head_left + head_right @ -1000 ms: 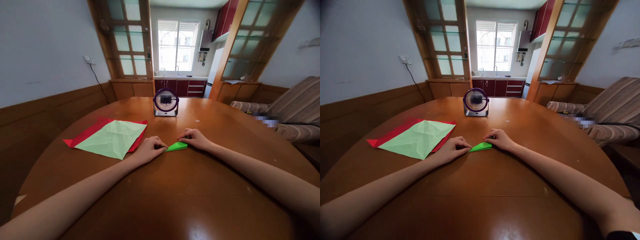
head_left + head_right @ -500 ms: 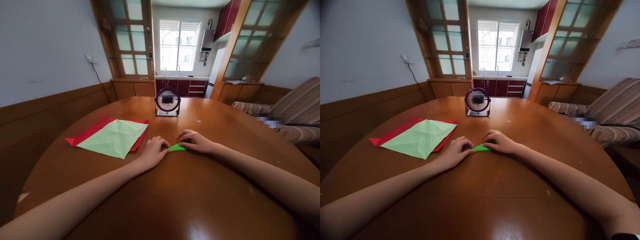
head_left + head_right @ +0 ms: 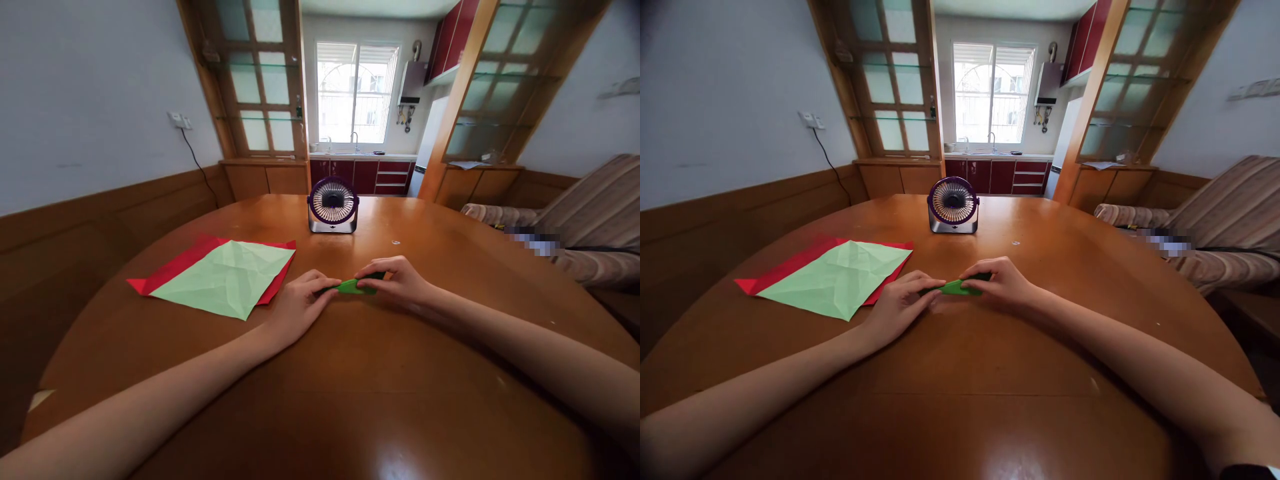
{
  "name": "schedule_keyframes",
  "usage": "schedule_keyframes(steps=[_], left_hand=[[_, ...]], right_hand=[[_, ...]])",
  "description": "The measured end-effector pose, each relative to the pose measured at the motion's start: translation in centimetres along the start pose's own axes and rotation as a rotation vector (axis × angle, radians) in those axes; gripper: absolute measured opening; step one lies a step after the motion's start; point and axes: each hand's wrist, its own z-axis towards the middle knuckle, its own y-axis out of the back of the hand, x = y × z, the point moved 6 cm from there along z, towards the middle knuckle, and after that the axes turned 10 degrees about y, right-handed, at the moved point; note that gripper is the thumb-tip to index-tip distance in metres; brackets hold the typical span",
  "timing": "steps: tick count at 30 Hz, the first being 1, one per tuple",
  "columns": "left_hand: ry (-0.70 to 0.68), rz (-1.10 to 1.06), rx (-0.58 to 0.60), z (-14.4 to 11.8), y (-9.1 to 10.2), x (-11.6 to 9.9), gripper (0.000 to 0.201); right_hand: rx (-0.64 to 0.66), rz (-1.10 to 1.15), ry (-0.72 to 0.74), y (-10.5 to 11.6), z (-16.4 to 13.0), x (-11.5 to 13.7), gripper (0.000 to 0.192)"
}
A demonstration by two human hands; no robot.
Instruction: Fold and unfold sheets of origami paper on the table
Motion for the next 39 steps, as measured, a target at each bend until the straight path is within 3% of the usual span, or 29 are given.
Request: schedule_keyframes(steps=[9,20,31,39], left_hand=[[-0.037,-0.073,-0.039,-0.4,0.1,0.1,0.027],[0.215,-0.376,-0.005,0.1,-0.5,1.2,0.023],[0.329,-0.454,-0.038,0.1,-0.4,1.4,0.023],[0.381,-0.512,0.039,0.3,-0.4,1.7,0.025]], right_hand=[[-0.076,0.114,-0.089,-0.2,-0.1,0.1,0.020],[-0.068,0.117,-0.101,-0.4,-0.1,0.2,0.021],[-0.150,0.106,-0.165,-0.5,-0.3,0.2,0.023],[-0.072,0.107,-0.128,-0.5,-0.2,0.2,0.022]])
